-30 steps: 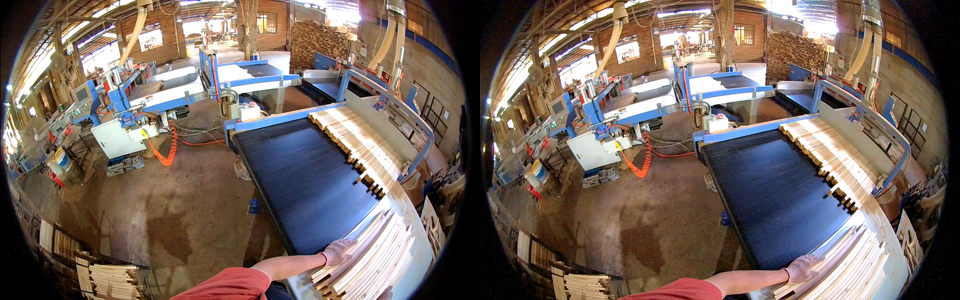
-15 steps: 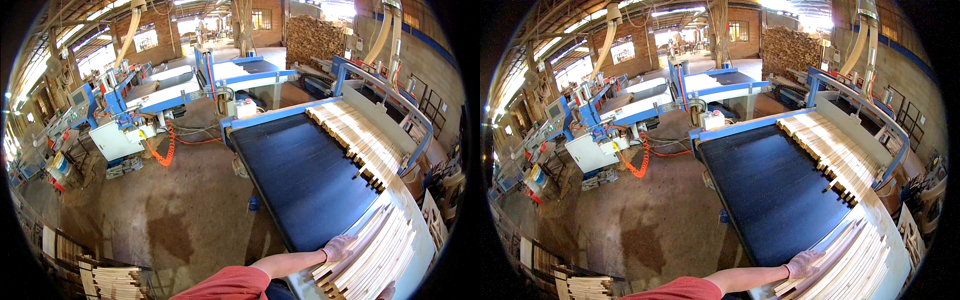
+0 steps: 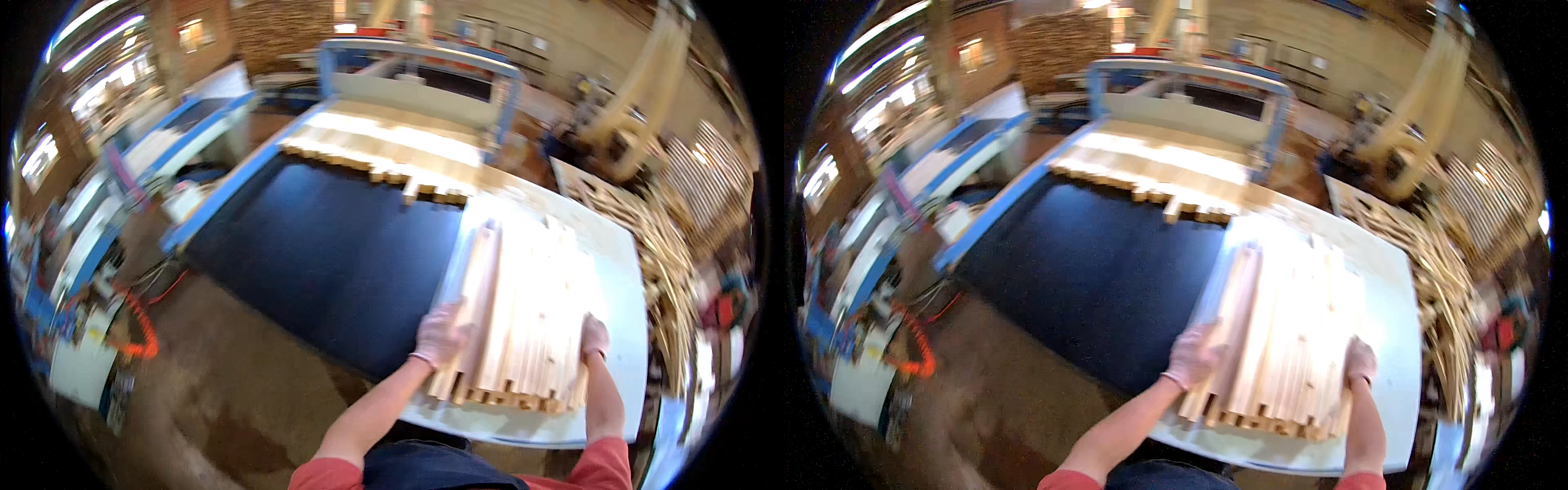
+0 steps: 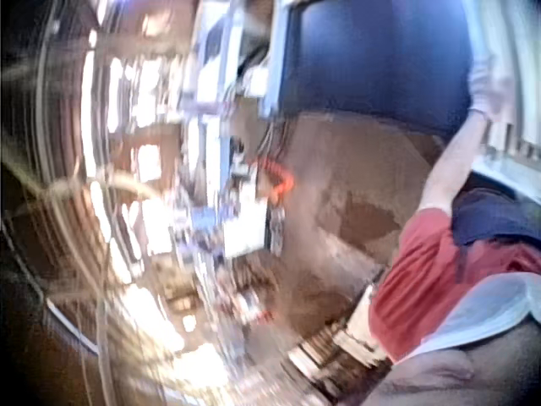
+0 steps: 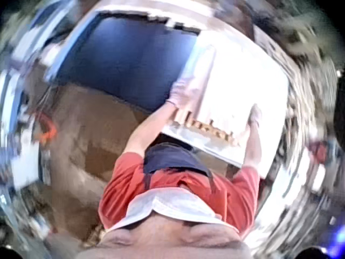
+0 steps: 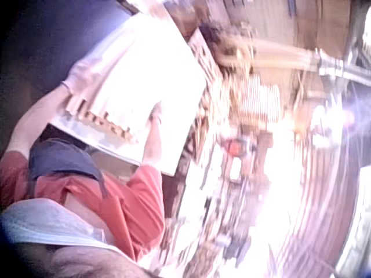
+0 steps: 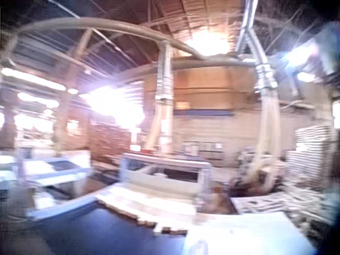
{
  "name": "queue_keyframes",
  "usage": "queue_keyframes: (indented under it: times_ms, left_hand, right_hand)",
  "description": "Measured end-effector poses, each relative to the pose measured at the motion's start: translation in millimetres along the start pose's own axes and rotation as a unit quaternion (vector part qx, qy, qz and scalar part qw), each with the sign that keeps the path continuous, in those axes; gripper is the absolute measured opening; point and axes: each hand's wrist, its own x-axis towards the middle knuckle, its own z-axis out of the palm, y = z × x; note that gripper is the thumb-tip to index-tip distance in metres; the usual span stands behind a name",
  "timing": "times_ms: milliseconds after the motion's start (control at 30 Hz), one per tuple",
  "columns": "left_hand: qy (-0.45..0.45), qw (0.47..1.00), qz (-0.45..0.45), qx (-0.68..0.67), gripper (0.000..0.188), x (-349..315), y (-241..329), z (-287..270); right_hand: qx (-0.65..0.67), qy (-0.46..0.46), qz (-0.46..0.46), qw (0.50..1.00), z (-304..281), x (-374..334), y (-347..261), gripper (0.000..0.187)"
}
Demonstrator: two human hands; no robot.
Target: The person picks up groups of wood slats from a table and places them onto a conveyor belt for a manufacturing machine.
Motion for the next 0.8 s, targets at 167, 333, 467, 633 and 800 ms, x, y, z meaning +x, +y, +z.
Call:
queue_keyframes:
  times_ms: [167,333,467,633,800]
  left_hand:
    - [-0.092,0.994,-0.064,-0.003,0.071,11,16,-8]
    - [-0.102,0.994,-0.023,0.033,0.063,18,8,5]
    - [-0.111,0.978,0.039,0.174,0.049,63,39,-18]
    - [-0.345,0.923,-0.077,0.154,0.072,108,61,10]
    - [-0.444,0.852,-0.155,0.227,0.084,141,114,22]
  right_hand:
    - [0.135,0.010,0.131,0.982,-26,-22,-13,0.064]
    - [0.102,0.032,0.104,0.989,34,13,42,0.054]
    - [0.121,0.033,0.084,0.989,-22,1,2,0.068]
    - [0.197,0.019,0.022,0.980,-40,8,-27,0.069]
    - [0.213,-0.129,0.026,0.968,-68,-4,-59,0.079]
